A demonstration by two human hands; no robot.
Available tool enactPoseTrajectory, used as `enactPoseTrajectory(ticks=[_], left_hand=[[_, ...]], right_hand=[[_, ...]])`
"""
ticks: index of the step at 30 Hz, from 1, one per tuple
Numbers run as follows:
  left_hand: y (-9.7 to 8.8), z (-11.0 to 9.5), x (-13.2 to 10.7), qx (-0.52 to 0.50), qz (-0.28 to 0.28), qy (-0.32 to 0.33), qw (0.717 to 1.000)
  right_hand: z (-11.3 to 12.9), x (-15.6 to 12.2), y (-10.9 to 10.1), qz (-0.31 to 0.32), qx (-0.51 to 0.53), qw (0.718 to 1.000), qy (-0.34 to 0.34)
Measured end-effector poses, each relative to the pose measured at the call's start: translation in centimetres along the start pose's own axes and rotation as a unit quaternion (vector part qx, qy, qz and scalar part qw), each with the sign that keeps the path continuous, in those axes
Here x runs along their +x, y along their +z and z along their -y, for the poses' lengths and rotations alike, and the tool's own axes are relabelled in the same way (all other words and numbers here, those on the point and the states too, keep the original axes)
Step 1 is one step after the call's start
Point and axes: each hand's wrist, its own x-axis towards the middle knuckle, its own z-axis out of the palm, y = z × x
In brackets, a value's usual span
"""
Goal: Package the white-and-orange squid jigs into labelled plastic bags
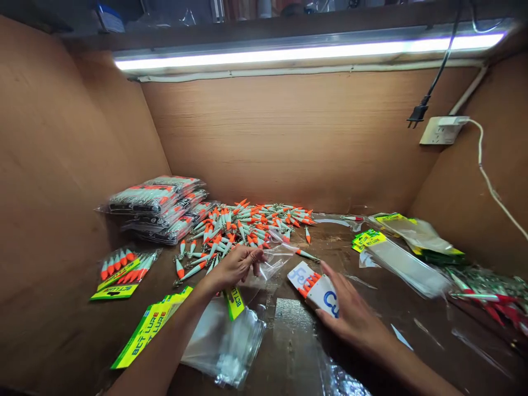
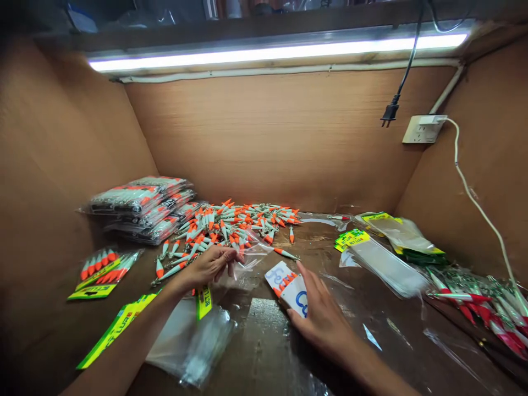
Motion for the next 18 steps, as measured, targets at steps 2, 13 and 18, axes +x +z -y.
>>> enactPoseTrajectory(ticks=[2,13,18], left_hand=[[-0.1,-0.1,-0.2,-0.015,0.055,-0.022,0.998],[0.5,-0.3,-0.7,0.085,0.17,-0.008,0.982],[1.3,-0.2,-0.9,0.112,0.212,-0.019,0.971]], right_hand=[[-0.6,0.4,-1.0,-0.021,0.024,0.999,-0.015],[-0.3,0.4,-3.4,0.052,0.12,0.988,-0.084],[0.1,-0.1,-3.7,0.103,0.107,0.983,-0.105]])
